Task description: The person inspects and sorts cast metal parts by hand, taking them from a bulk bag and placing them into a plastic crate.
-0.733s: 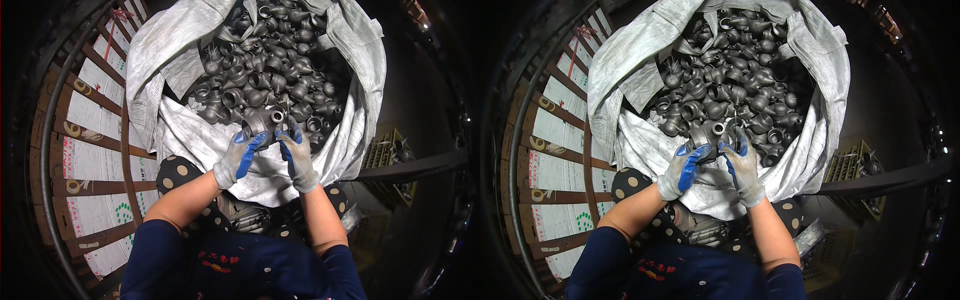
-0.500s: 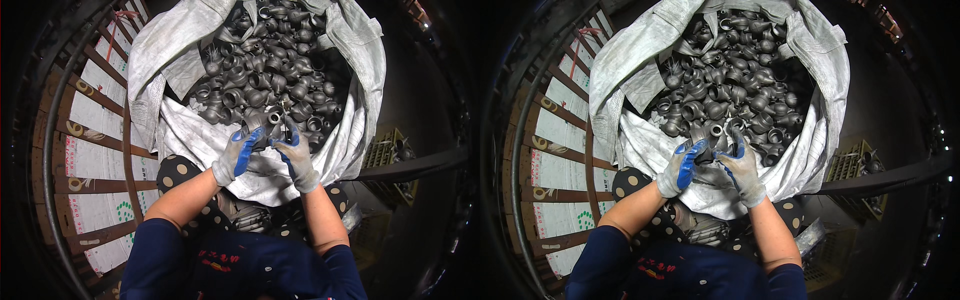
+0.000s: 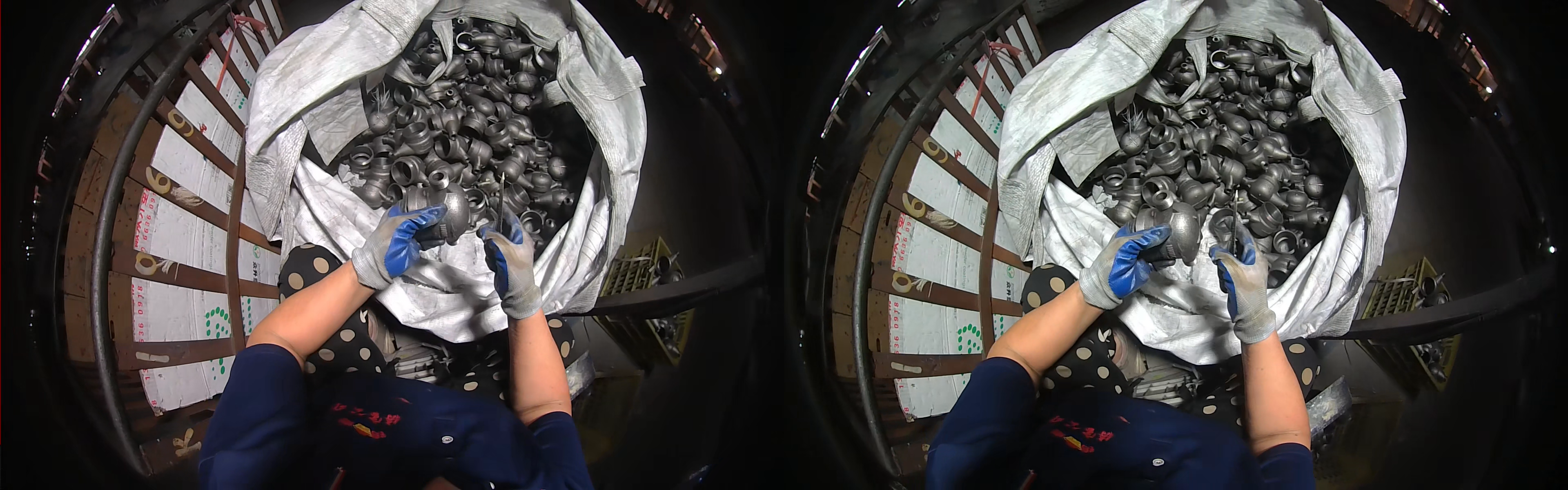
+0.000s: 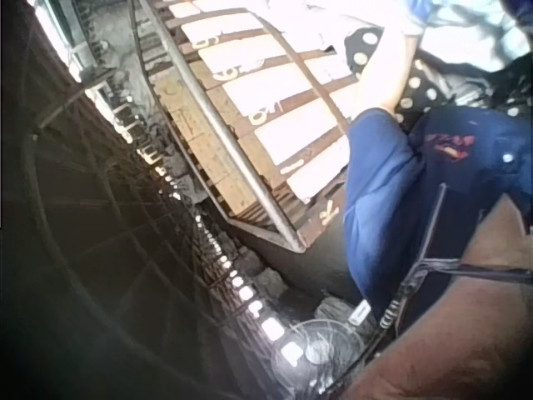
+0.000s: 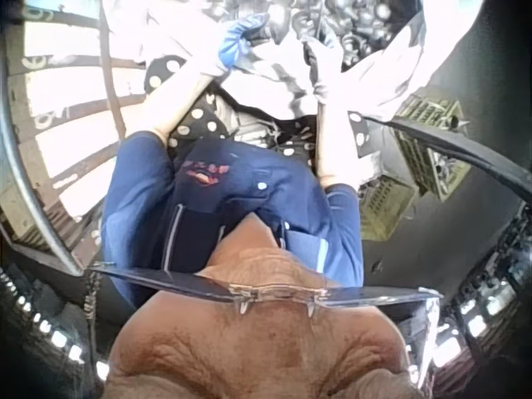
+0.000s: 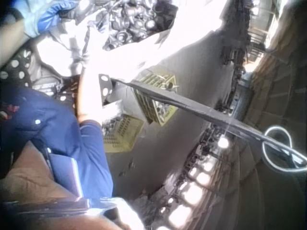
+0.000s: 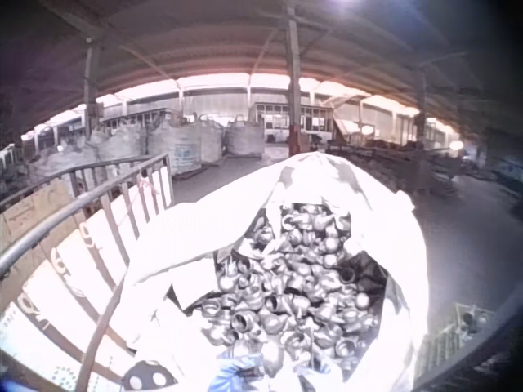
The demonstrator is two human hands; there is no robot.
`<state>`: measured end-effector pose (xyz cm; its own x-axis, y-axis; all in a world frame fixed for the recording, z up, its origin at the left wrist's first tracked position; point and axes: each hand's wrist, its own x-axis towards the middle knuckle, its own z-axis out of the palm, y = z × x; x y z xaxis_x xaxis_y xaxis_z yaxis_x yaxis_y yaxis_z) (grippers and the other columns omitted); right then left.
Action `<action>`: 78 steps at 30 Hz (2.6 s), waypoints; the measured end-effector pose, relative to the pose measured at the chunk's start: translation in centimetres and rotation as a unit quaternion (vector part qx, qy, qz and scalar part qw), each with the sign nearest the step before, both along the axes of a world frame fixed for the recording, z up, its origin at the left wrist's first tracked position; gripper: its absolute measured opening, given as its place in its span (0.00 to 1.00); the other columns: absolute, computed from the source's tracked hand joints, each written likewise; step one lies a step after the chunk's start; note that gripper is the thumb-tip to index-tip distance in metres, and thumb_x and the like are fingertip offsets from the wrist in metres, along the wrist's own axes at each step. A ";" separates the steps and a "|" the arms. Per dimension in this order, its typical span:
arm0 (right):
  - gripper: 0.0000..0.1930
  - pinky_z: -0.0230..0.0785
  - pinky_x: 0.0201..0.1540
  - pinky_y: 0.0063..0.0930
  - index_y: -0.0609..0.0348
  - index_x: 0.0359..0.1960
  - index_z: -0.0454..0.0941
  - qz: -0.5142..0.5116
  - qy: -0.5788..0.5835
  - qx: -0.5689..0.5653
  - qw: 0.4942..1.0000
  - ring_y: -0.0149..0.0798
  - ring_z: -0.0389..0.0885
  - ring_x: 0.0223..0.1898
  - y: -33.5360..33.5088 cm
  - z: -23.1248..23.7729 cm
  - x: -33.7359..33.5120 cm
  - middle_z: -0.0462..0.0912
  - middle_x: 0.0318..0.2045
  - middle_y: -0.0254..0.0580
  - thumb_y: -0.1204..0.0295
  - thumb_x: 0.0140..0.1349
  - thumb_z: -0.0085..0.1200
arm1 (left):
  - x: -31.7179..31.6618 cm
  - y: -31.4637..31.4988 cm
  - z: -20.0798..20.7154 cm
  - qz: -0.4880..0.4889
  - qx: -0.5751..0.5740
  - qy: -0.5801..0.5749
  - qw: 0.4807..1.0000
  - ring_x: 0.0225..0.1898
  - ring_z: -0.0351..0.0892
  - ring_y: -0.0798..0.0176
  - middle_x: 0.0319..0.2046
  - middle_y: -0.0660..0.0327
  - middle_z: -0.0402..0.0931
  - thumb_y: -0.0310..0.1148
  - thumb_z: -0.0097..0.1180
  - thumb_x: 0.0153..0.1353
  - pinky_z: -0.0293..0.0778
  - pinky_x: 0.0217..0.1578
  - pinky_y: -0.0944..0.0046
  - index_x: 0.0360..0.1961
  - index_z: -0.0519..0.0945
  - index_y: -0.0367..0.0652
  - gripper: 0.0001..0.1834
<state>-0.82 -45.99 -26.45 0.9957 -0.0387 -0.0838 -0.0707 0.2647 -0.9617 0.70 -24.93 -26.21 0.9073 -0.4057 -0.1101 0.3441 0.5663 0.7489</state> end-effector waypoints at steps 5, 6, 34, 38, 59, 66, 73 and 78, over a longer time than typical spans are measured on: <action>0.26 0.51 0.16 0.11 0.64 0.59 0.67 0.021 0.021 0.031 0.999 0.15 0.61 0.15 -0.5 -0.1 -0.3 0.71 0.20 0.22 0.78 0.56 0.56 | 0.7 3.0 2.8 0.108 0.099 -0.160 0.976 0.46 0.78 0.62 0.45 0.55 0.76 0.38 0.57 0.60 0.75 0.47 0.65 0.53 0.72 0.31 0.25; 0.26 0.51 0.16 0.11 0.64 0.59 0.67 0.028 0.026 0.028 0.999 0.15 0.61 0.15 -0.5 -0.1 -0.3 0.71 0.20 0.22 0.78 0.56 0.56 | 1.2 3.9 3.9 0.099 0.005 -0.064 0.993 0.46 0.78 0.62 0.45 0.56 0.76 0.34 0.56 0.61 0.76 0.47 0.65 0.51 0.74 0.32 0.20; 0.22 0.56 0.17 0.11 0.66 0.59 0.67 0.082 0.041 0.034 0.995 0.17 0.66 0.17 -0.5 2.2 -1.0 0.79 0.27 0.37 0.71 0.64 0.48 | 15.0 24.6 11.3 0.382 0.330 -0.366 0.782 0.37 0.78 0.70 0.37 0.62 0.82 0.27 0.52 0.61 0.73 0.36 0.71 0.43 0.80 0.42 0.11; 0.20 0.59 0.18 0.11 0.65 0.58 0.68 0.041 0.097 0.030 0.994 0.20 0.71 0.18 -0.3 2.2 -0.7 0.79 0.29 0.37 0.71 0.64 0.47 | 19.0 10.4 -3.8 0.210 0.341 -0.007 0.916 0.28 0.78 0.67 0.31 0.62 0.80 0.33 0.55 0.60 0.74 0.27 0.66 0.40 0.79 0.44 0.09; 0.23 0.62 0.17 0.12 0.69 0.59 0.64 0.060 0.128 0.168 0.976 0.20 0.71 0.17 -1.0 1.1 1.2 0.81 0.31 0.37 0.76 0.63 0.49 | 20.0 1.0 -12.7 0.016 0.366 0.071 0.928 0.35 0.80 0.57 0.33 0.56 0.79 0.47 0.52 0.61 0.77 0.35 0.57 0.42 0.78 0.38 0.21; 0.20 0.54 0.15 0.10 0.59 0.53 0.70 -0.076 0.123 0.132 0.981 0.17 0.65 0.17 -0.8 0.3 1.6 0.71 0.23 0.24 0.72 0.60 0.57 | 12.4 3.0 -1.3 0.027 0.415 -0.658 0.628 0.41 0.79 0.49 0.41 0.48 0.77 0.29 0.62 0.49 0.75 0.42 0.57 0.49 0.73 0.38 0.24; 0.15 0.54 0.16 0.10 0.59 0.52 0.71 0.144 0.074 0.220 0.962 0.20 0.69 0.21 -1.7 0.5 1.1 0.74 0.28 0.29 0.72 0.64 0.51 | 5.9 2.7 1.1 -0.054 0.345 -0.474 0.808 0.46 0.78 0.56 0.44 0.53 0.77 0.26 0.61 0.52 0.75 0.46 0.60 0.49 0.76 0.40 0.21; 0.11 0.55 0.16 0.11 0.58 0.47 0.72 0.057 0.094 0.352 0.930 0.23 0.68 0.22 -3.0 -1.4 1.2 0.74 0.32 0.33 0.72 0.65 0.48 | 4.4 1.7 3.1 -0.045 -0.006 -0.023 0.999 0.52 0.74 0.59 0.51 0.54 0.73 0.39 0.44 0.67 0.73 0.52 0.58 0.55 0.71 0.37 0.20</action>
